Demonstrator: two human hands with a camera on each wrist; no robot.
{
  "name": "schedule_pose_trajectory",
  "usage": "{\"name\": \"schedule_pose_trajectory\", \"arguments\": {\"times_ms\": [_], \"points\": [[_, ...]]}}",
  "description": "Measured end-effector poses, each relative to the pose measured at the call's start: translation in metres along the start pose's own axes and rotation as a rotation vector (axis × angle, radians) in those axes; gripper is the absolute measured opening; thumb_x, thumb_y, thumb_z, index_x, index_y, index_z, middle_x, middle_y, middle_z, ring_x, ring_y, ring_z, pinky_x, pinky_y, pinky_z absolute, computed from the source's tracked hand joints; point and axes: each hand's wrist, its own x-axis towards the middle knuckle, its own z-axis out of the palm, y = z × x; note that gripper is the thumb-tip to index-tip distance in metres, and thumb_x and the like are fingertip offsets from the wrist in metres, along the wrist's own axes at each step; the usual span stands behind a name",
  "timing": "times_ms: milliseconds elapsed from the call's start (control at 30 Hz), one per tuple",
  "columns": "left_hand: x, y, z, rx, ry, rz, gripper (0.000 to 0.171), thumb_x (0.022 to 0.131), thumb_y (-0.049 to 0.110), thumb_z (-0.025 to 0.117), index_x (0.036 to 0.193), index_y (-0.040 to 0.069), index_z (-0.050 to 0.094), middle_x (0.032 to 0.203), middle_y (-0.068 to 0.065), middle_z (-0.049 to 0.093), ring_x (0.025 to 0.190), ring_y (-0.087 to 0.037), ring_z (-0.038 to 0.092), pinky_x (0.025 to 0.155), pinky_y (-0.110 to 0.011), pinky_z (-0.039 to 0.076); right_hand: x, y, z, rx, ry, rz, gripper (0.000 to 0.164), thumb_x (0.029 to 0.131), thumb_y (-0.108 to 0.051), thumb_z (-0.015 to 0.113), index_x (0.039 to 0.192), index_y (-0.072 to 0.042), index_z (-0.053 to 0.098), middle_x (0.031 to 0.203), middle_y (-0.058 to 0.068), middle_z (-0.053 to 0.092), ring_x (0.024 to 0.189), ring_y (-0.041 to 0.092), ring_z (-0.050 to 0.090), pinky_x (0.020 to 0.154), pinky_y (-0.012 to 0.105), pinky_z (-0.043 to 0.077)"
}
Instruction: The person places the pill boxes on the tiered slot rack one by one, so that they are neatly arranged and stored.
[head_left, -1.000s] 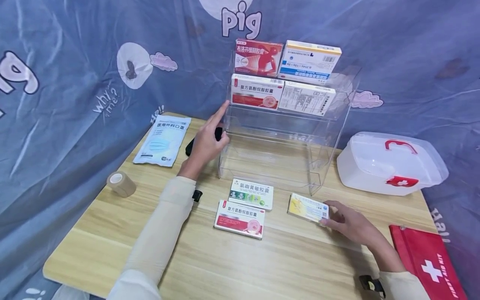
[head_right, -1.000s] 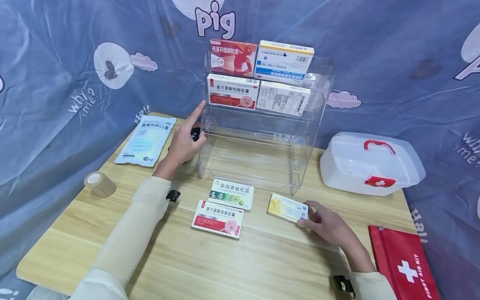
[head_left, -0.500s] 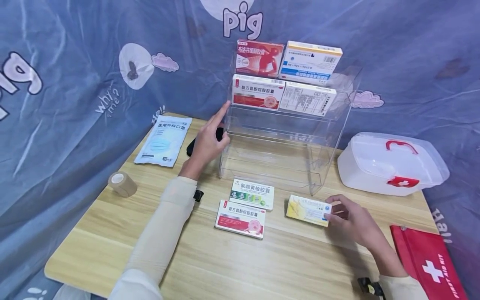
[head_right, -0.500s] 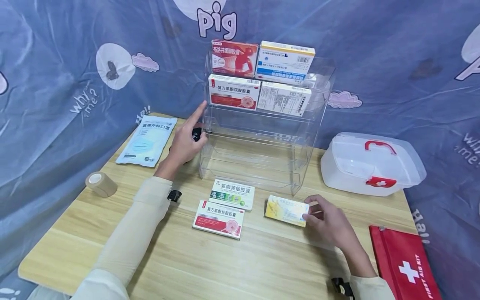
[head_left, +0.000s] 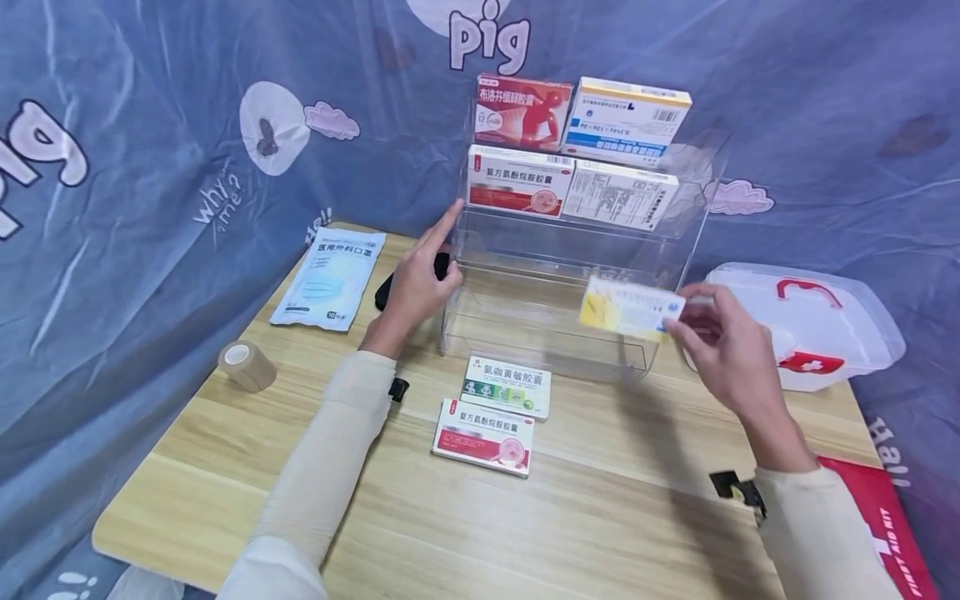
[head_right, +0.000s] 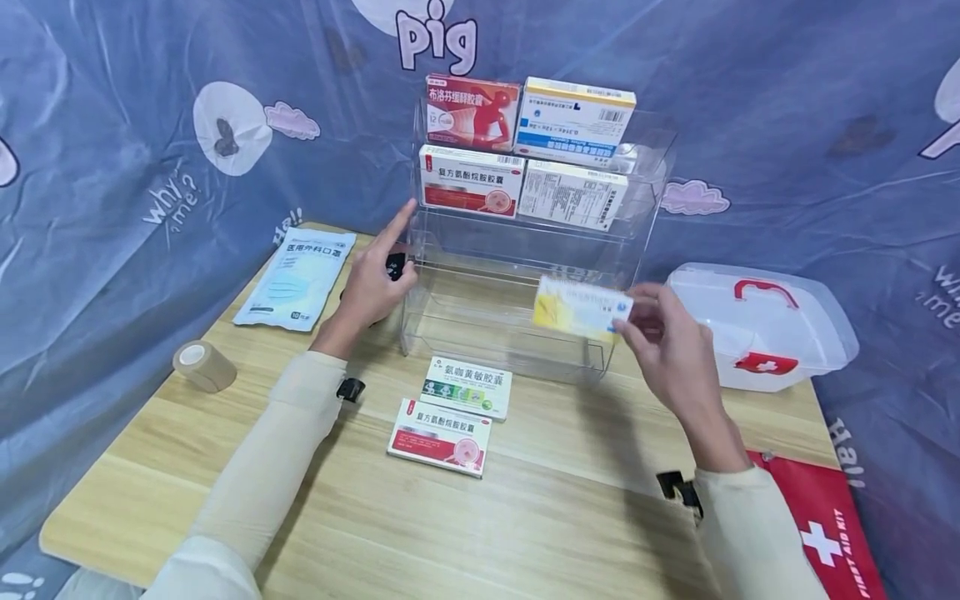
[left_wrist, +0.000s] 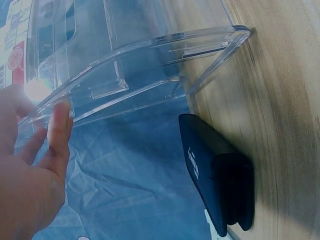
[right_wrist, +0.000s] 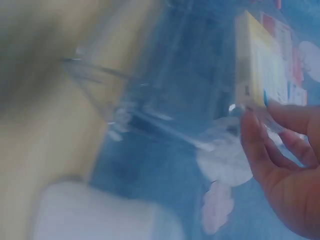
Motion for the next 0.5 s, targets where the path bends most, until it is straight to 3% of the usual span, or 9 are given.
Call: {"name": "schedule_pose_trajectory", "arguments": {"times_ms": [167, 300, 400, 500], "points": [[0.0, -0.001, -0.001, 0.005, -0.001, 0.005, 0.088, 0.093, -0.001, 0.06, 0.171, 0.03, 0.033, 0.173, 0.002, 0.042, 0.116, -0.031, 0.072, 0.064, -0.035, 0.046, 0.039, -0.023, 0.013, 0.004, 0.166, 0.002, 0.04, 0.097, 0.001, 0.075, 0.135, 0.003, 0.061, 0.117, 0.032, 0.076, 0.085, -0.022, 0.058, 0.079, -0.003, 0.046], [-0.002, -0.002, 0.001, 0.016, -0.008, 0.004, 0.088, 0.093, 0.0, 0.061, 0.171, 0.029, 0.033, 0.173, 0.0, 0.043, 0.112, -0.03, 0.072, 0.063, -0.034, 0.046, 0.06, -0.031, 0.03, -0.005, 0.227, -0.047, 0.039, 0.096, 0.004, 0.073, 0.134, 0.003, 0.063, 0.118, 0.029, 0.077, 0.098, 0.014, 0.077, 0.086, 0.001, 0.05], [-0.003, -0.001, 0.001, 0.014, -0.004, 0.003, 0.088, 0.093, 0.0, 0.061, 0.171, 0.029, 0.032, 0.173, 0.0, 0.042, 0.107, -0.03, 0.072, 0.06, -0.034, 0.046, 0.071, -0.032, 0.043, -0.054, 0.242, -0.112, 0.034, 0.097, 0.006, 0.071, 0.13, 0.005, 0.063, 0.114, 0.027, 0.078, 0.104, 0.04, 0.078, 0.092, 0.019, 0.06], [0.0, 0.0, 0.0, 0.005, -0.001, 0.01, 0.088, 0.093, 0.0, 0.061, 0.171, 0.03, 0.032, 0.174, 0.0, 0.042, 0.101, -0.03, 0.07, 0.059, -0.034, 0.046, 0.077, -0.03, 0.055, -0.108, 0.255, -0.147, 0.029, 0.098, 0.005, 0.07, 0.127, 0.004, 0.063, 0.11, 0.026, 0.079, 0.1, 0.043, 0.079, 0.091, 0.045, 0.063]]}}
